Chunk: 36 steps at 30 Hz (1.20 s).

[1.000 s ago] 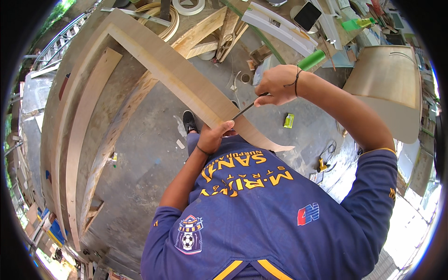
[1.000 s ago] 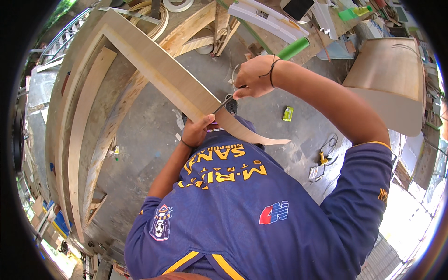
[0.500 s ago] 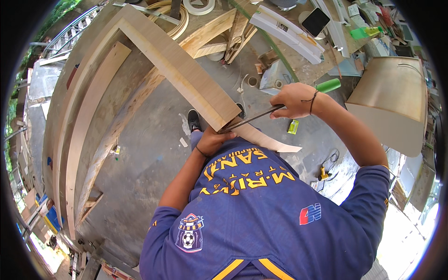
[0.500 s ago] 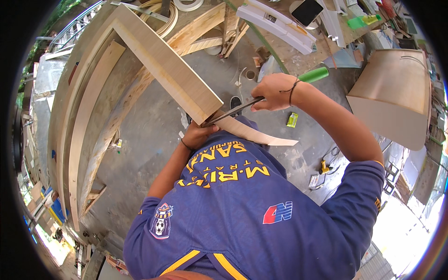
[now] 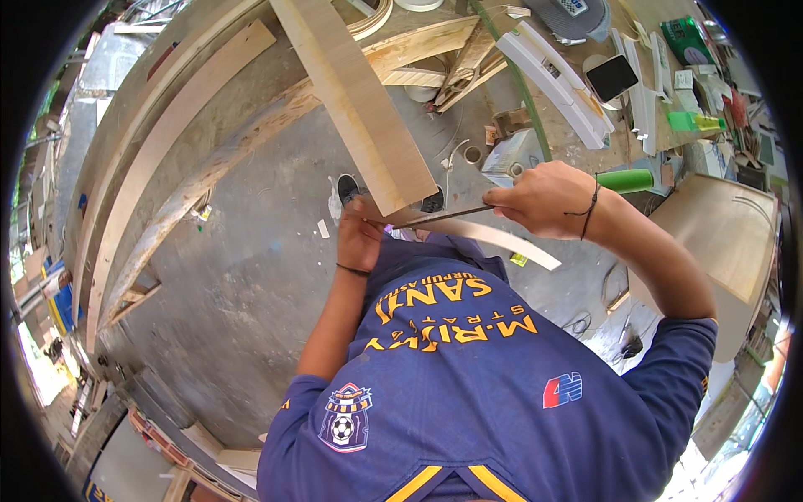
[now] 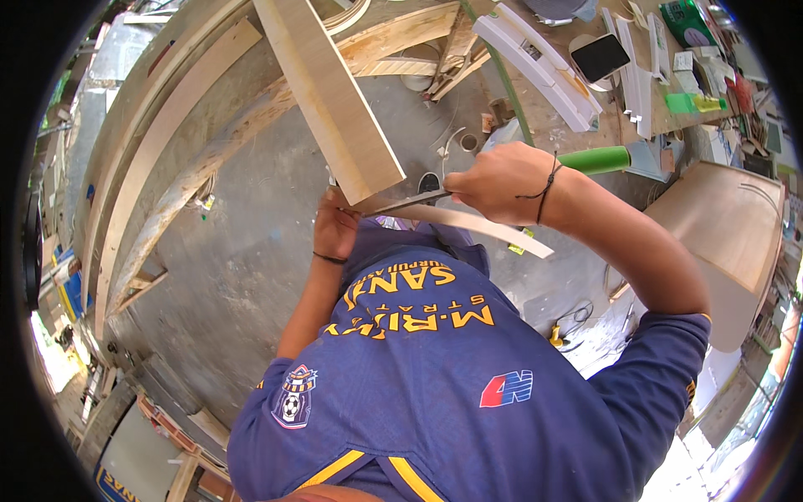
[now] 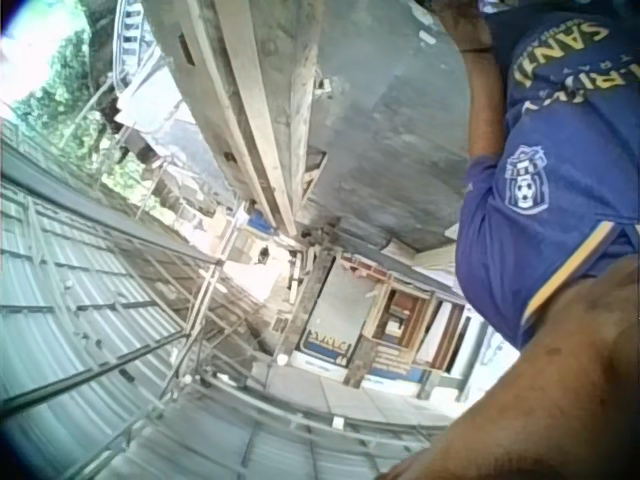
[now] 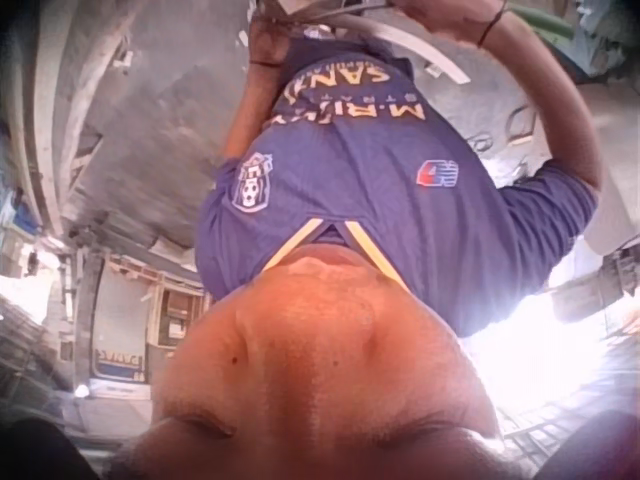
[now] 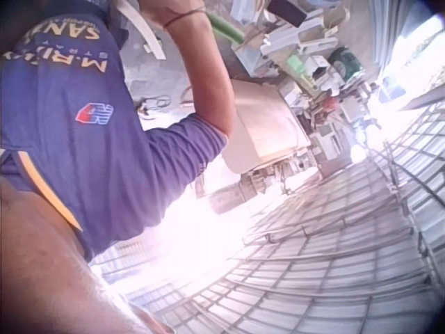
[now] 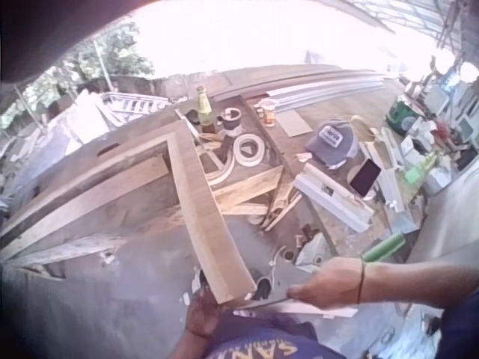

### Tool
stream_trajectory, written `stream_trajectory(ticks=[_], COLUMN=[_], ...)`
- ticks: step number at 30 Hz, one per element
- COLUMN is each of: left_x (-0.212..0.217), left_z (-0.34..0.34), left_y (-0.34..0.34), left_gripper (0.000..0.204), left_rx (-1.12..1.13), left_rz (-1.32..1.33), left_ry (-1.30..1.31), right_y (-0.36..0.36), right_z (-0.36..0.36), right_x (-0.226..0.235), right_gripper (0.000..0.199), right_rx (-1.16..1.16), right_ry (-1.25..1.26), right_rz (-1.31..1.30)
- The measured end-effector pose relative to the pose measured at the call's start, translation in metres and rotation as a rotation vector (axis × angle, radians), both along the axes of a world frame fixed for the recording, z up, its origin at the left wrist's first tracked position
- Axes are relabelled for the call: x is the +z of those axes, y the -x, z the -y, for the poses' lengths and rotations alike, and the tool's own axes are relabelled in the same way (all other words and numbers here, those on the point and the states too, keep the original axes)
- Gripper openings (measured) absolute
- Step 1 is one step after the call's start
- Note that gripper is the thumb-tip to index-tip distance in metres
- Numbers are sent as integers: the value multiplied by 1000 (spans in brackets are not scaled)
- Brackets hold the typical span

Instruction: The person applies a flexible laminate strip to the edge of a wooden frame, sands the edges using a sanding block and sandpaper, and applies adhesive to a wooden plank.

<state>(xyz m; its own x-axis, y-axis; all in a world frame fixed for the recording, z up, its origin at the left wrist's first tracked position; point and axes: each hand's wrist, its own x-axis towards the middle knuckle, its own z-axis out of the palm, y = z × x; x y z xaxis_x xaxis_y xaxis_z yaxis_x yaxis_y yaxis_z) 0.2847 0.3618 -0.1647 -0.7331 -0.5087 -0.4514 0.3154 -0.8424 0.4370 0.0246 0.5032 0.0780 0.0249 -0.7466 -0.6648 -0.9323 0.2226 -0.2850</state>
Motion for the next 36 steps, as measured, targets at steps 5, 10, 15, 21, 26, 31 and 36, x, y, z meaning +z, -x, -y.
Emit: stream_trajectory(ticks=[5,10,15,21,26,31,36], left_x=[16,29,60,68,71,66,45], left_z=[33,76,89,84,85,86,87], left_y=[-11,8,47,64,67,66,62], left_gripper=[34,40,41,43,43,41,40], left_rx=[338,352,-420,-638,-656,-637,-687], left_rz=[-89,129,401,368,314,293,296], left_ry=[43,436,871,657,594,595,587], right_y=[-19,-33,-36,-42,-39,-43,-32], right_z=[23,40,52,57,50,56,60], right_x=[25,33,29,26,1,24,-5], right_gripper=[20,19,18,15,12,15,12], right_rx=[111,174,157,153,143,163,180], right_ry=[87,129,58,23,64,82,57], right_rz=[-66,-142,-164,-185,-194,-187,-140])
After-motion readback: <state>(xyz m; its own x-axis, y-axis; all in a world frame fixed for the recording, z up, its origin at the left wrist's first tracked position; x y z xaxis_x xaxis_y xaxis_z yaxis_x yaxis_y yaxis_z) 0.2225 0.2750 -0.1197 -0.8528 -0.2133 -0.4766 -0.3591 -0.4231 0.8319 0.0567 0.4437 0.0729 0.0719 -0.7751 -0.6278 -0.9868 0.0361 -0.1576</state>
